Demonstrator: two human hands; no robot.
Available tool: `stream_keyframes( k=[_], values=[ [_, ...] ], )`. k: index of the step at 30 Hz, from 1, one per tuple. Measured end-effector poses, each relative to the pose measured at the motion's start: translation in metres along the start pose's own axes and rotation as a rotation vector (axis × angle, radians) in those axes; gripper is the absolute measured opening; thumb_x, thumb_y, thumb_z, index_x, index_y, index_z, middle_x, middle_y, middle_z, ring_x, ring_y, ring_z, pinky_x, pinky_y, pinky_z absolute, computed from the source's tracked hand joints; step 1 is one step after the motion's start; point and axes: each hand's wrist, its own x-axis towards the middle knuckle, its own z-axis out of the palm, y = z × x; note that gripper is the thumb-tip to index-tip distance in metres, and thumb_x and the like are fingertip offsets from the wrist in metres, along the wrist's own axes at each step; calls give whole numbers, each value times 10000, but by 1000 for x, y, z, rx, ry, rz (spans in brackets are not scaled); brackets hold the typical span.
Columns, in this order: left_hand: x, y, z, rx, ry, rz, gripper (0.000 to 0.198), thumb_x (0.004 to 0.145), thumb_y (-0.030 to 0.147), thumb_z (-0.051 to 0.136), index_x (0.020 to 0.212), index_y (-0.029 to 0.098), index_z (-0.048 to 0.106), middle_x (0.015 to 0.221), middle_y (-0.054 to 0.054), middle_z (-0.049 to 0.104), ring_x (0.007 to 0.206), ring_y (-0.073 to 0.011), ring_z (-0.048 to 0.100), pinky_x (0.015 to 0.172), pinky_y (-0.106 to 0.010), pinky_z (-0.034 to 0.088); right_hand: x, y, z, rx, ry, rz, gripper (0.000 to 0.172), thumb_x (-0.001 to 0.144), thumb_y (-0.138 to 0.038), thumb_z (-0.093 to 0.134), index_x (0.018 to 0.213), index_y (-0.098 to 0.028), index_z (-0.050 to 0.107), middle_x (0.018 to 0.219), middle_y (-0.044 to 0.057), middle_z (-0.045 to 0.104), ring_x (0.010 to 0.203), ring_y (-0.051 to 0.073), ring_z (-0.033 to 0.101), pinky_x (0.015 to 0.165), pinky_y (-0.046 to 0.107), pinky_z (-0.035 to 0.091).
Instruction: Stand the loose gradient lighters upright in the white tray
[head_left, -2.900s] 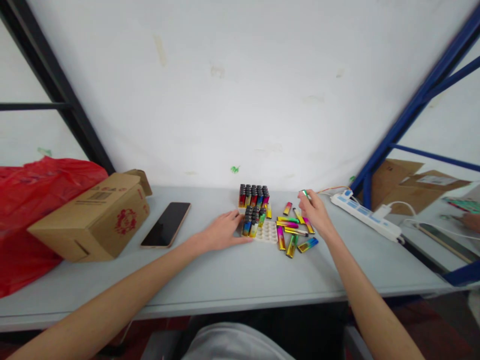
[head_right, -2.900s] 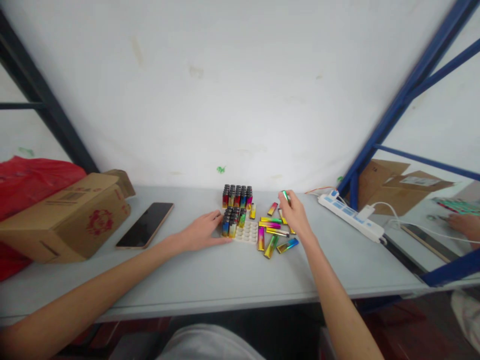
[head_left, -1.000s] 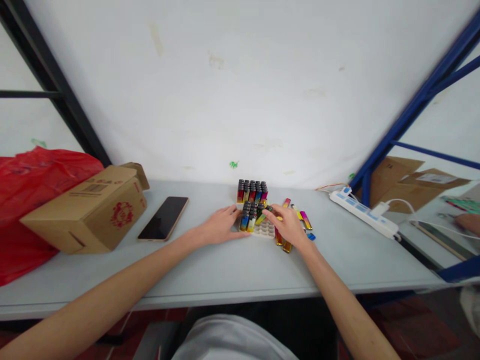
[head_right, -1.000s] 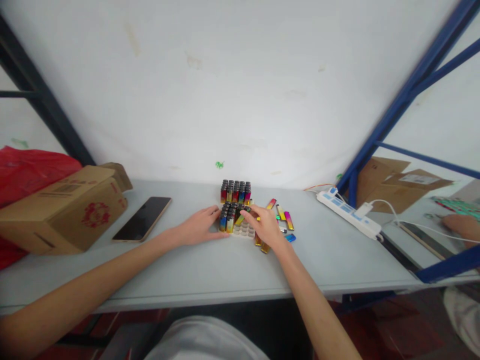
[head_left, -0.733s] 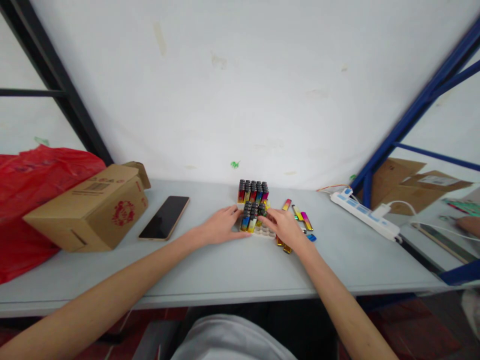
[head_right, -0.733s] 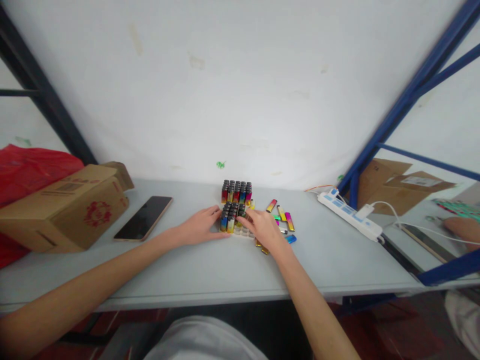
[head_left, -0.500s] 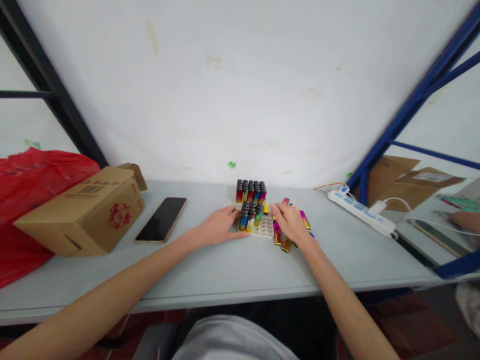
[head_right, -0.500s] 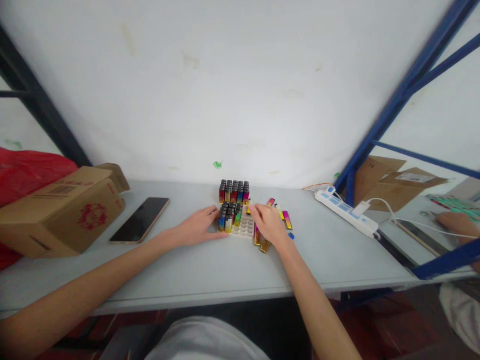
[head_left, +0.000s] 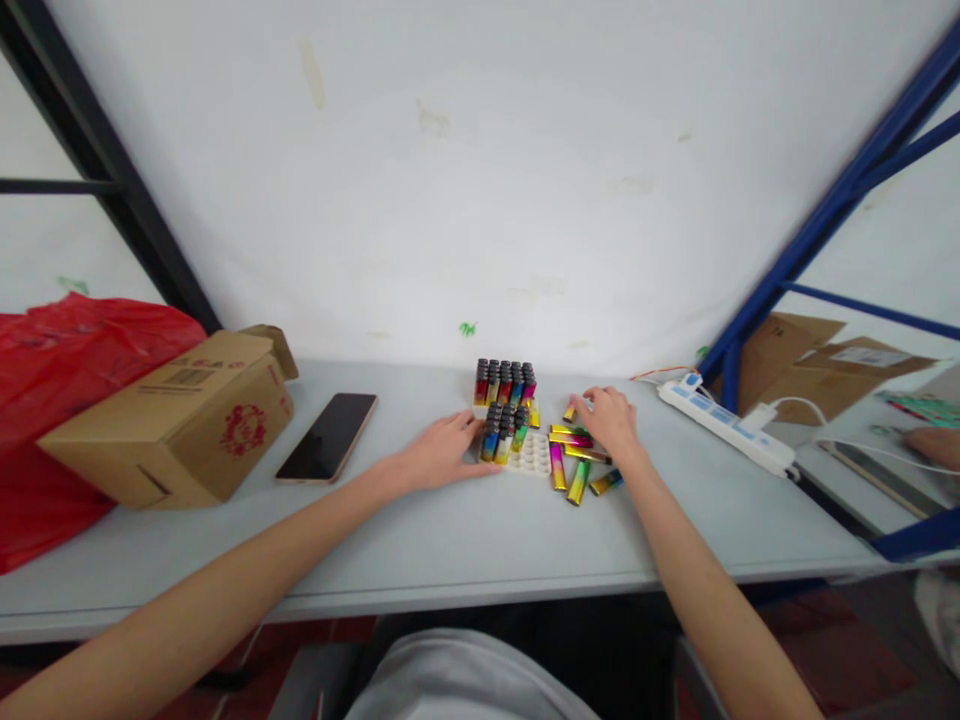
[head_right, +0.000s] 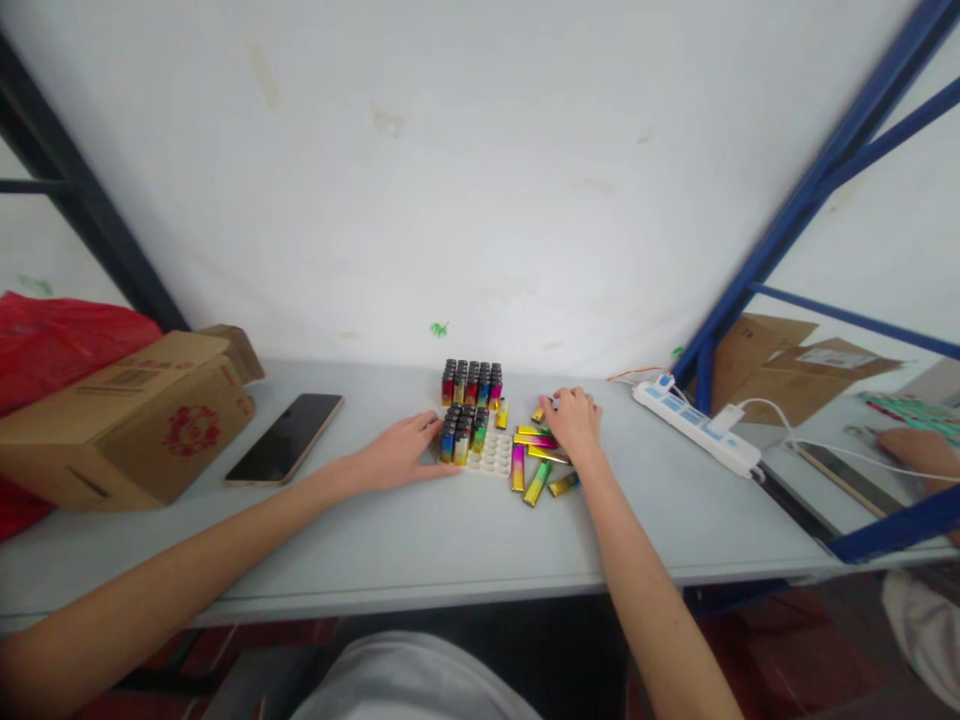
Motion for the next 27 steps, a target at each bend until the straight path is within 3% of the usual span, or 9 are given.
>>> stream_keyframes(
  k=[4, 8, 11, 14, 16, 19, 21, 23, 27],
  values=[
    [-1, 2, -2, 18, -8, -7, 678, 906, 764, 549, 1230, 172, 608, 1168, -131, 649, 1089, -328, 639, 965, -421, 496, 21, -16, 3, 15, -62, 44, 363, 946, -412, 649, 1143, -117, 724, 1180, 248, 712, 1188, 408, 611, 1040, 596, 388],
    [-1, 5, -5, 29, -25, -16, 669, 913, 758, 545, 1218, 166, 613, 1151, -130, 647, 1080, -325, 640, 952, -412, 497, 36, -21, 9, 237, -90, 85, 236, 881, -228, 684, 1096, -136, 720, 1109, 200, 748, 1152, 360, 656, 1049, 563, 426],
    [-1, 5, -5, 28, -26, -14, 674, 915, 756, 545, 1222, 159, 614, 1154, -135, 646, 1079, -328, 639, 944, -418, 503, 35, -22, 7, 360, -115, -1, 174, 935, -286, 613, 1016, -166, 710, 1035, 126, 764, 1024, 275, 715, 942, 425, 535],
    [-1, 5, -4, 28, -17, -11, 688, 915, 758, 544, 1251, 160, 600, 1183, -135, 647, 1097, -326, 639, 970, -421, 498, 24, -27, -1, 630, -131, -59, 310, 987, -482, 511, 1034, -204, 641, 998, 71, 737, 811, 194, 733, 704, 313, 590],
    [-1, 5, -4, 33, -17, -10, 694, 918, 759, 538, 1259, 157, 595, 1197, -137, 647, 1107, -327, 638, 979, -421, 495, 13, -31, -8, 934, -166, -66, 401, 939, -615, 540, 1043, -229, 570, 942, 38, 707, 621, 145, 674, 524, 256, 536],
    [0, 5, -3, 36, -20, -8, 694, 917, 756, 544, 1259, 155, 594, 1188, -135, 650, 1106, -328, 640, 974, -421, 499, -3, -41, -16, 1268, -243, -33, 490, 823, -687, 678, 992, -256, 518, 685, -65, 577, 404, 64, 417, 374, 172, 310],
    [0, 4, -3, 34, -15, -5, 683, 915, 749, 556, 1259, 159, 591, 1183, -130, 650, 1104, -324, 642, 979, -418, 497, -12, -47, -19, 1361, -289, 39, 509, 827, -733, 648, 900, -247, 515, 549, -108, 391, 376, 52, 255, 363, 166, 180],
    [0, 4, -3, 34, -10, 1, 666, 918, 739, 562, 1252, 163, 588, 1181, -128, 650, 1100, -322, 643, 975, -415, 497, -19, -53, -18, 1400, -330, 124, 587, 859, -808, 526, 747, -235, 469, 513, -109, 261, 381, 58, 182, 363, 185, 129],
    [0, 4, -3, 40, -11, 7, 640, 925, 720, 572, 1240, 164, 585, 1175, -126, 647, 1093, -321, 644, 950, -411, 501, -28, -62, -12, 1353, -297, 163, 662, 911, -819, 381, 582, -251, 299, 480, -81, 216, 387, 72, 166, 358, 226, 122]
  ],
)
